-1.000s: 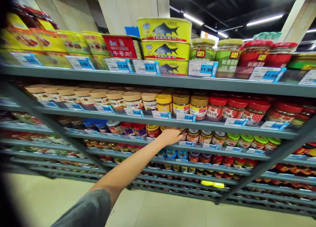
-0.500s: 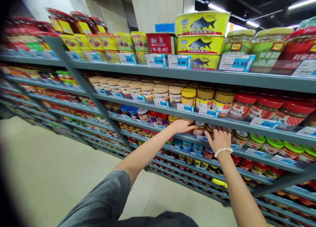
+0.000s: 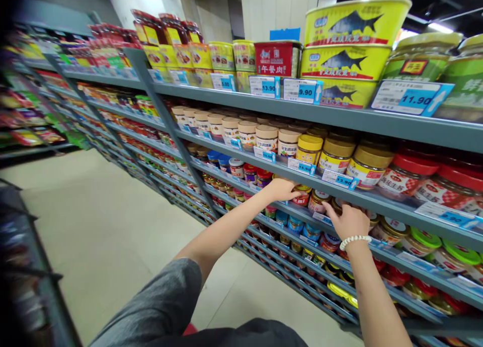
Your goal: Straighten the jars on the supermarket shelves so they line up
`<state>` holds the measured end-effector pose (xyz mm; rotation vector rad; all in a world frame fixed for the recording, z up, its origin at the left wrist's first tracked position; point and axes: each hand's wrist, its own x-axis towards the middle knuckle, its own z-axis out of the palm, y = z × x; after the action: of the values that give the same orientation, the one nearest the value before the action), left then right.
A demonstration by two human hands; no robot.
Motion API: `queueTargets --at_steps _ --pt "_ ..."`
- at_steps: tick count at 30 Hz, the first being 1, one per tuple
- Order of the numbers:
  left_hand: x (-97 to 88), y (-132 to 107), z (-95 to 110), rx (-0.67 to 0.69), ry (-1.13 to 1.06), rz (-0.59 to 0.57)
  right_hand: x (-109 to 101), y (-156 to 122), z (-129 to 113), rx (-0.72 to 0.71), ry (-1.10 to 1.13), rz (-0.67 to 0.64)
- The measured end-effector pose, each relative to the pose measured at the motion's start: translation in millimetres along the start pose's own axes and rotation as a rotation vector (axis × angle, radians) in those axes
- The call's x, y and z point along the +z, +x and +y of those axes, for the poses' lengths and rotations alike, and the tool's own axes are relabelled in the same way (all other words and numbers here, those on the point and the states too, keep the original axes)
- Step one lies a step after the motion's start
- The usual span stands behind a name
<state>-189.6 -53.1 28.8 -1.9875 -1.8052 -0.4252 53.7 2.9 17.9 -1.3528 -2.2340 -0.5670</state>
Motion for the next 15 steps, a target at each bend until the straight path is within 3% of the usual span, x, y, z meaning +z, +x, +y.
queueTargets --at_steps 6,11,15 --pt "8.3 -2.0 -9.9 0.006 -0.038 0.126 4.0 13.2 -34.7 -0.088 -0.017 -0.052" --pt "-1.3 -12.4 -41.4 -0.036 -0.087 0.119 7.8 14.6 -24.0 -0.151 -0.024 -0.127" --pt "-1.5 -21.2 -59.5 0.014 -0.036 0.107 9.1 17.4 -16.0 -0.186 -0.033 -0.165"
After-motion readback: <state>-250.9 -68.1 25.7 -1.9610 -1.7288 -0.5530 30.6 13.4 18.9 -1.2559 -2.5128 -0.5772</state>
